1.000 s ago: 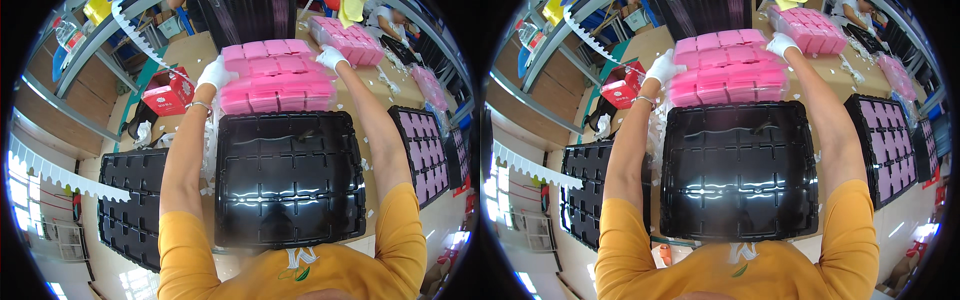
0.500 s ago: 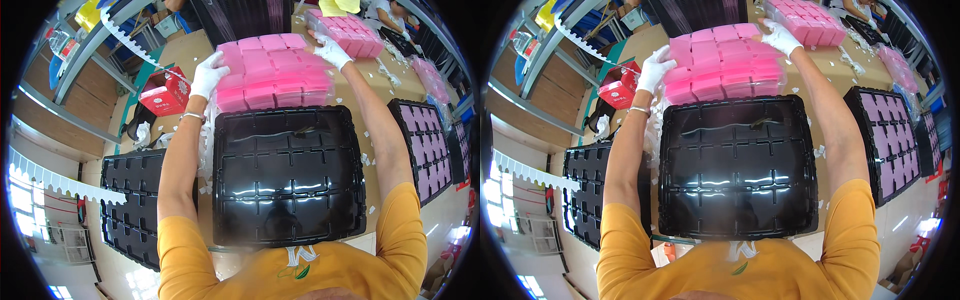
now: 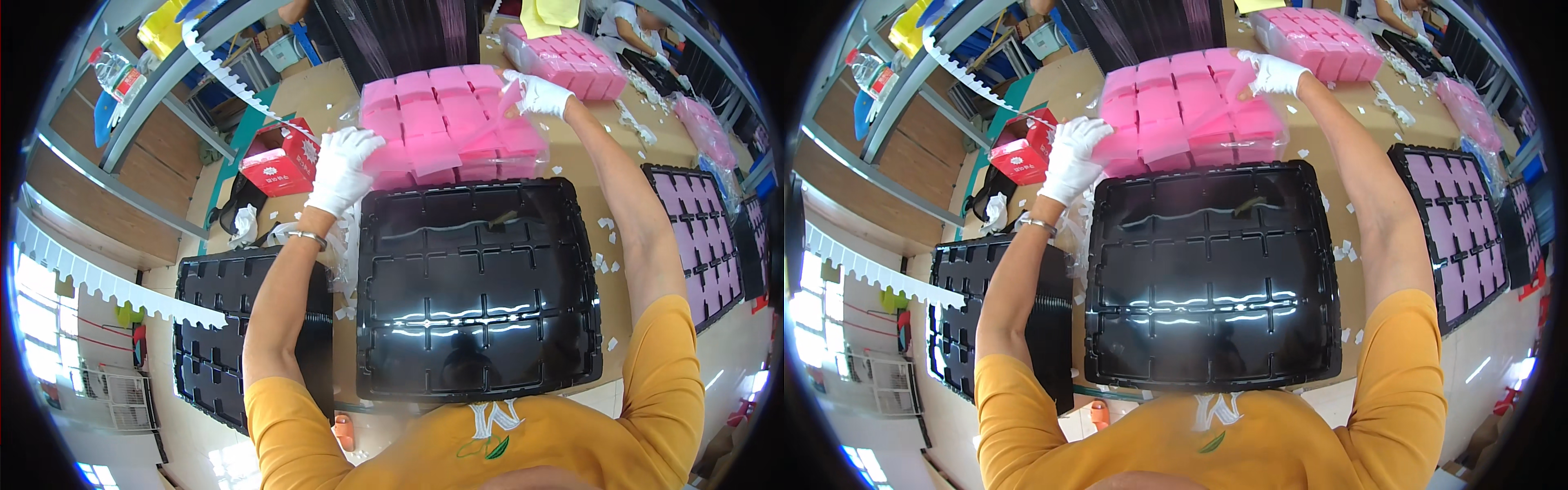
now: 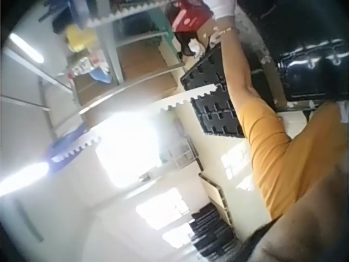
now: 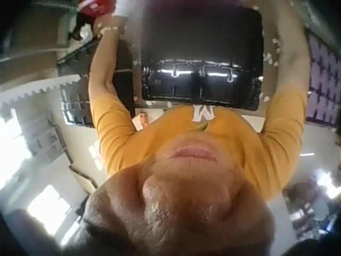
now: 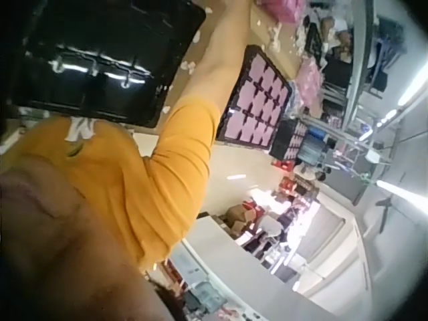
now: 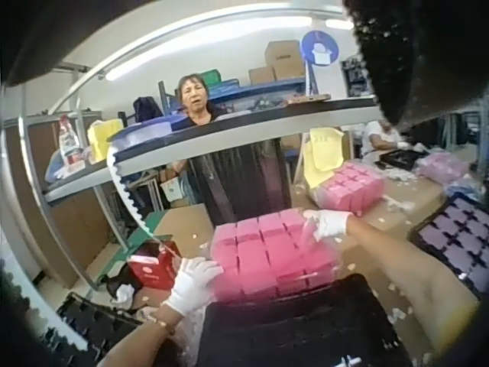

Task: The person assembles black plastic trays by first peeling off small white protective stickers from the surface. They then pick up pink plastic inserts and place them into the black trays, pressing down to secure them. The process is repeated for multiple units on a workbench.

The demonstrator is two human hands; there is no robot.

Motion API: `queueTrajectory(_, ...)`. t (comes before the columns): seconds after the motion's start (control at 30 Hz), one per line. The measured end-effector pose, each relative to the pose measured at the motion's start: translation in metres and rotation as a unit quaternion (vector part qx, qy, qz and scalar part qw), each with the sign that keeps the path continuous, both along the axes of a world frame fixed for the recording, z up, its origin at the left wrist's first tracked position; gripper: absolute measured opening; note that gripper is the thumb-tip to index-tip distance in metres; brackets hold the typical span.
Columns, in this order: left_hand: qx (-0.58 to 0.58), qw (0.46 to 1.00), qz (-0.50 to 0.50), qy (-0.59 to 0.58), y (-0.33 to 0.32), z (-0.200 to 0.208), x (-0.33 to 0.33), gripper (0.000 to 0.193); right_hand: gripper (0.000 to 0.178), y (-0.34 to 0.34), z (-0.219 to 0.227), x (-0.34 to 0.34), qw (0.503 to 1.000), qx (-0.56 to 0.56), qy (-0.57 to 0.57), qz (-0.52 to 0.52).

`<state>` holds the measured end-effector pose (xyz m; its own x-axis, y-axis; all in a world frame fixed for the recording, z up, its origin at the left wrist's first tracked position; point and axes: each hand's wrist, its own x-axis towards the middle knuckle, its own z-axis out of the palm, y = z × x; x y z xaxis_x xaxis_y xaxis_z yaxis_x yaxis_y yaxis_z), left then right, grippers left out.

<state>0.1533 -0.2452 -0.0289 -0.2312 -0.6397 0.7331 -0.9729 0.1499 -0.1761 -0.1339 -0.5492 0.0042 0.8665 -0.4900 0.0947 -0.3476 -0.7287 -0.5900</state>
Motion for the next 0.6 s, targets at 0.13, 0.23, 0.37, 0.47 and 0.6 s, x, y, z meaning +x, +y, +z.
queueTrajectory(0.13,0.002,0.997,-0.015,0.077,0.010,0.005,-0.001,0.020,0.061,0.041,0.026,-0.005,1.000,0.011,-0.003,0.009)
queueTrajectory(0.23,-0.041,0.994,-0.029,0.094,0.019,0.015,-0.005,0.018,0.034,0.074,0.029,-0.027,0.998,0.024,-0.066,0.005)
queueTrajectory(0.37,-0.015,0.999,0.005,0.041,0.062,0.032,-0.025,0.019,0.020,0.110,0.014,-0.070,0.976,-0.127,-0.173,0.040)
queueTrajectory(0.47,0.050,0.997,0.047,-0.036,0.110,0.040,-0.058,0.022,0.017,0.152,0.007,-0.102,0.941,-0.267,-0.186,0.089)
queueTrajectory(0.6,0.116,0.989,0.033,-0.080,0.161,0.045,-0.104,0.022,0.019,0.231,0.004,-0.141,0.940,-0.293,-0.167,0.061)
